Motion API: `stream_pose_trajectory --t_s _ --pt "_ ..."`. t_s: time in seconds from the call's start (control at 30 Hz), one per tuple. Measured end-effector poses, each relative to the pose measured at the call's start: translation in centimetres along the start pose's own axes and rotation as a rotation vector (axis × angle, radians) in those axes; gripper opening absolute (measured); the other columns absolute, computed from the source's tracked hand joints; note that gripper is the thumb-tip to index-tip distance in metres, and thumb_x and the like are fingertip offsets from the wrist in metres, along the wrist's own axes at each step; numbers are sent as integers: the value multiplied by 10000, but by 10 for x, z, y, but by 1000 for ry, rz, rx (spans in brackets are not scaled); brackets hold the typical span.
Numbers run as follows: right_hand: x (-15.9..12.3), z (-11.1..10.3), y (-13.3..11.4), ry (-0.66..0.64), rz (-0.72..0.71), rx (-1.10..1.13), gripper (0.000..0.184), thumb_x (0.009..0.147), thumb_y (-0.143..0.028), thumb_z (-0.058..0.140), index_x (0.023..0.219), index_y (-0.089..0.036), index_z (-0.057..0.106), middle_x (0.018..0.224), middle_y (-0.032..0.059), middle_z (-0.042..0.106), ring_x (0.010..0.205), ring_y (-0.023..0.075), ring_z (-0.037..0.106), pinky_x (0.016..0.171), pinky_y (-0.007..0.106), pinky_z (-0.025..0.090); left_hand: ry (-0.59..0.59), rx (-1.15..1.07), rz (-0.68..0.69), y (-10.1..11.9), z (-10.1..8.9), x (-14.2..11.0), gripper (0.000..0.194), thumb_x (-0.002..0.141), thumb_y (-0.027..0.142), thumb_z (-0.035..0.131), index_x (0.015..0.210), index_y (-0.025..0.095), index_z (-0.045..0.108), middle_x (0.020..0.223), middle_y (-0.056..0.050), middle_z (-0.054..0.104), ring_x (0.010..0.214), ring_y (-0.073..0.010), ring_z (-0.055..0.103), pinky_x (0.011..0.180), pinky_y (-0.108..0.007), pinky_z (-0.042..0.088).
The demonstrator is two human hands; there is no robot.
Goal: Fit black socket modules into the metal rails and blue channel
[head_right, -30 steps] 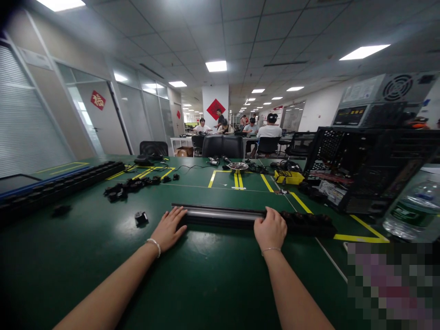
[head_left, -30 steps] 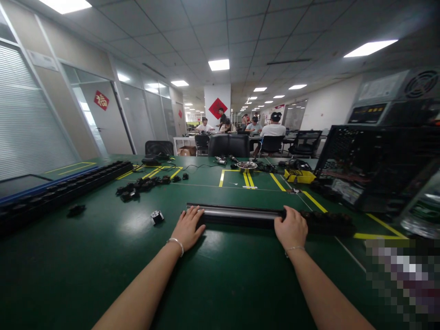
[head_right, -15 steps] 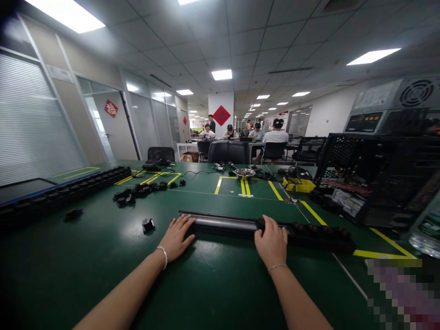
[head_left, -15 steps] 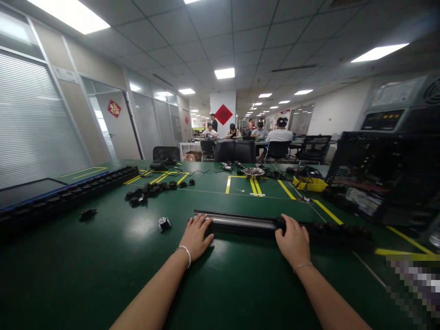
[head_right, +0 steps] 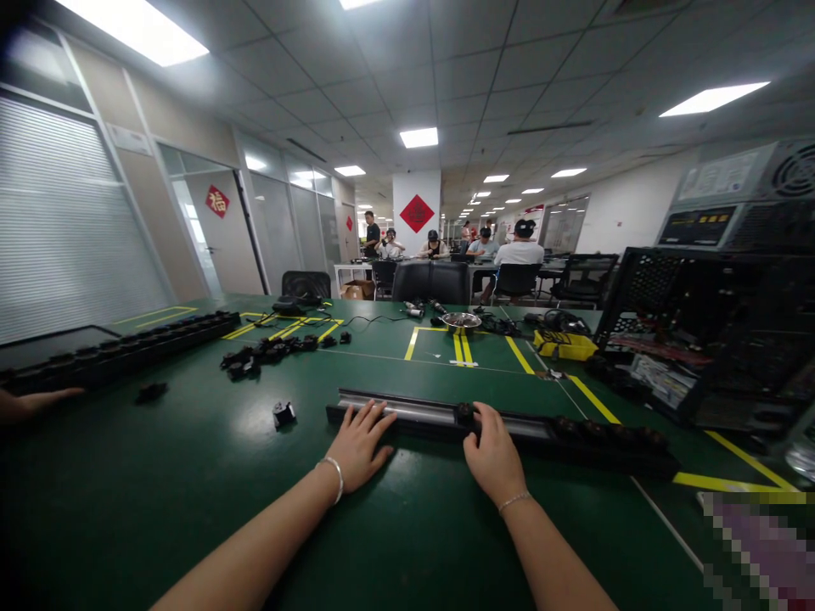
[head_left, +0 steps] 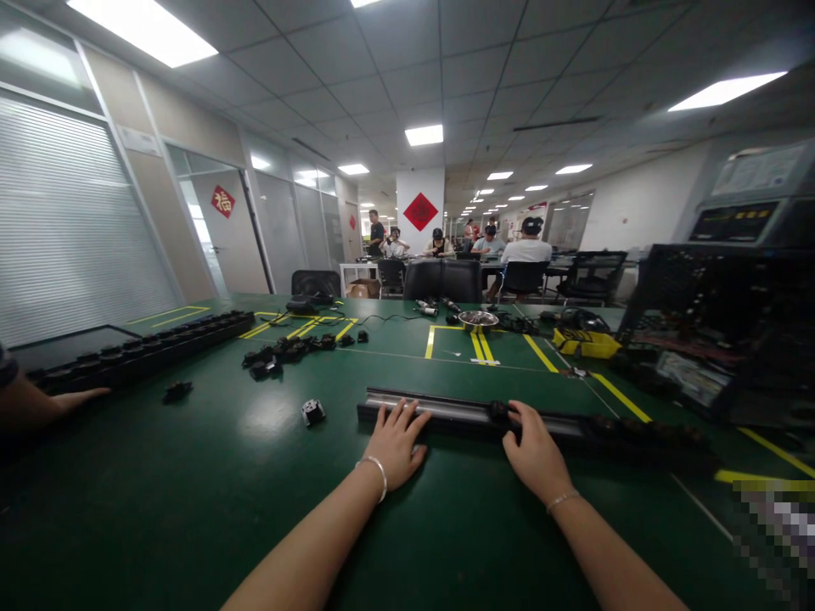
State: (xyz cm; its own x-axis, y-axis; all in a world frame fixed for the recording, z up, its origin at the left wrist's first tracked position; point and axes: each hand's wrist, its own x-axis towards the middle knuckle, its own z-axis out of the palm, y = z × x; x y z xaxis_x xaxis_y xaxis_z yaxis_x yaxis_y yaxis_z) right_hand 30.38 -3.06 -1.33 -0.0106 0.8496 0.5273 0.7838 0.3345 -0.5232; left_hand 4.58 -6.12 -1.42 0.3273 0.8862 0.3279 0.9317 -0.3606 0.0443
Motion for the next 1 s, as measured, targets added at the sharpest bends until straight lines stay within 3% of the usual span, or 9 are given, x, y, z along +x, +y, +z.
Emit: stream_pose_trajectory --t_s 0.27,0.37,0.5,0.73,1.0 --pt "-2 5 -1 -97 -125 83 537 688 -94 337 1220 -162 369 1216 110 481 1130 166 501 1025 346 342 -8 18 -63 60 12 23 663 806 366 470 1404 344 184 1497 -79 183 1345 -350 150 1034 -635 120" --pt "-2 5 4 -27 -127 -96 552 672 -88 352 1217 -157 412 1225 109 498 1190 201 435 1063 414 263 -10 3 -55 85 18 36 707 798 391 487 1409 374 131 1505 -93 143 1335 -391 153 999 -673 140" --pt "-3 3 11 20 15 -402 582 670 -105 394 1249 -140 431 1333 113 437 1292 243 294 1074 469 176 -14 -27 -64 110 22 54 655 820 373 460 1389 435 139 1501 -97 157 1310 -432 200 956 -716 136" --pt "-3 -1 14 -86 38 -544 587 685 -144 410 1269 -122 456 1374 97 413 1282 238 308 1071 438 160 -129 -66 -179 124 14 78 728 754 426 551 1372 462 167 1500 -116 156 1288 -487 199 887 -766 141" --pt "-2 -2 13 -99 37 -538 595 687 -148 413 1281 -133 450 1374 79 418 1272 222 320 1066 413 160 -185 -60 -190 129 12 85 531 799 389 474 1321 344 392 1463 -165 248 1310 -464 158 911 -751 103"
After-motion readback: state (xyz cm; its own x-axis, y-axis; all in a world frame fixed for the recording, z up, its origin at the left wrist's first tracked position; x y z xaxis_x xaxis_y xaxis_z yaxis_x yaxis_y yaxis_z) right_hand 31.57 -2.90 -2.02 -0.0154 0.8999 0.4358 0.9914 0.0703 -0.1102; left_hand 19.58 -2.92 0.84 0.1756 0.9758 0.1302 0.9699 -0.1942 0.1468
